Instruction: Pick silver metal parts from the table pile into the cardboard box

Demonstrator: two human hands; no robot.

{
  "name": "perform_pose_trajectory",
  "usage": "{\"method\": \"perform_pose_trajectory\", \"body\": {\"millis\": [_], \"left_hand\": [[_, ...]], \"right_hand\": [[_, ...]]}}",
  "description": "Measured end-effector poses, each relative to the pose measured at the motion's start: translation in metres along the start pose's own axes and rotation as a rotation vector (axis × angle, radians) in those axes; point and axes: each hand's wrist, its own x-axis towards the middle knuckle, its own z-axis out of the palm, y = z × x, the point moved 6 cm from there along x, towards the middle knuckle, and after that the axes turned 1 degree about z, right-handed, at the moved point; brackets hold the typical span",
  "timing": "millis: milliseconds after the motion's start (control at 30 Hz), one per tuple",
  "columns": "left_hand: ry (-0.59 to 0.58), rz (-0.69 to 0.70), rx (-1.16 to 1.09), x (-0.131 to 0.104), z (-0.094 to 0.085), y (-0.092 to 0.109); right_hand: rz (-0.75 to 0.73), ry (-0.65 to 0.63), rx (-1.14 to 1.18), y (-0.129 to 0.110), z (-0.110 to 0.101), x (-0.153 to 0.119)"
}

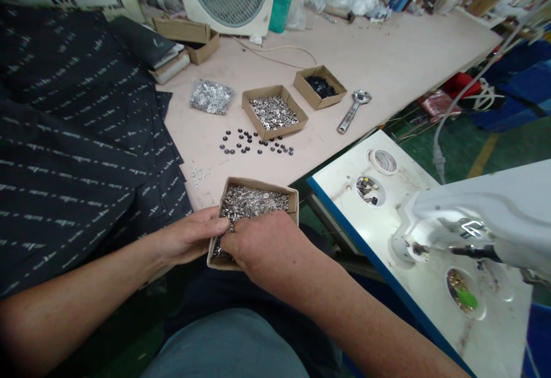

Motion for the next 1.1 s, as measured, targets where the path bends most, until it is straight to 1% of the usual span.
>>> {"method": "perform_pose_trajectory", "body": {"millis": [100, 167, 200, 300, 367, 433, 500, 567, 667, 733, 767, 800, 833, 900, 967, 1000, 1033, 1100], "left_hand": [[-0.002, -0.001, -0.011, -0.001, 0.001, 0.001], [0.012, -0.004, -0.006, -0.002, -0.001, 0.001], [0.022, -0.008, 0.002, -0.002, -0.003, 0.0], [0.044, -0.024, 0.026, -0.002, -0.007, -0.002], [0.037, -0.026, 0.026, -0.002, -0.007, -0.003], [0.026, -0.017, 0.015, -0.002, -0.006, -0.003], [0.02, -0.009, 0.006, -0.002, -0.004, -0.002], [0.008, -0.006, -0.004, -0.002, -0.002, -0.002], [-0.01, -0.011, -0.01, -0.002, -0.001, -0.003], [-0.002, -0.013, -0.006, -0.003, -0.003, -0.004], [0.003, -0.012, -0.002, -0.003, -0.004, -0.004], [0.008, -0.011, 0.004, -0.003, -0.005, -0.004], [0.011, -0.011, 0.01, -0.003, -0.006, -0.004], [0.013, -0.012, 0.024, -0.003, -0.006, -0.004], [0.013, -0.016, 0.028, -0.003, -0.005, -0.004], [0.014, -0.022, 0.025, -0.003, -0.004, -0.004], [0.015, -0.029, 0.022, -0.002, -0.004, -0.004], [0.02, -0.039, 0.023, -0.002, -0.004, -0.005]], "right_hand": [[0.028, 0.012, 0.125, 0.002, -0.003, -0.001], [0.083, 0.068, 0.277, 0.007, -0.009, -0.006], [0.135, 0.107, 0.368, 0.012, -0.012, -0.01], [0.363, 0.198, 0.736, 0.03, -0.014, -0.028], [0.467, 0.246, 1.094, 0.038, -0.006, -0.042], [0.475, 0.328, 1.485, 0.042, 0.002, -0.051], [0.438, 0.429, 1.798, 0.044, 0.009, -0.055], [0.408, 0.478, 1.992, 0.044, 0.015, -0.054], [0.378, 0.471, 2.113, 0.042, 0.018, -0.048], [0.388, 0.456, 2.084, 0.041, 0.015, -0.045], [0.407, 0.453, 2.024, 0.041, 0.013, -0.044], [0.434, 0.44, 1.917, 0.041, 0.011, -0.044], [0.468, 0.42, 1.752, 0.042, 0.008, -0.044], [0.517, 0.363, 1.271, 0.042, 0.002, -0.044], [0.502, 0.305, 0.751, 0.038, -0.004, -0.043], [0.482, 0.276, 0.55, 0.036, -0.005, -0.041], [0.464, 0.254, 0.407, 0.033, -0.004, -0.04], [0.457, 0.217, 0.259, 0.031, 0.0, -0.038]]}}
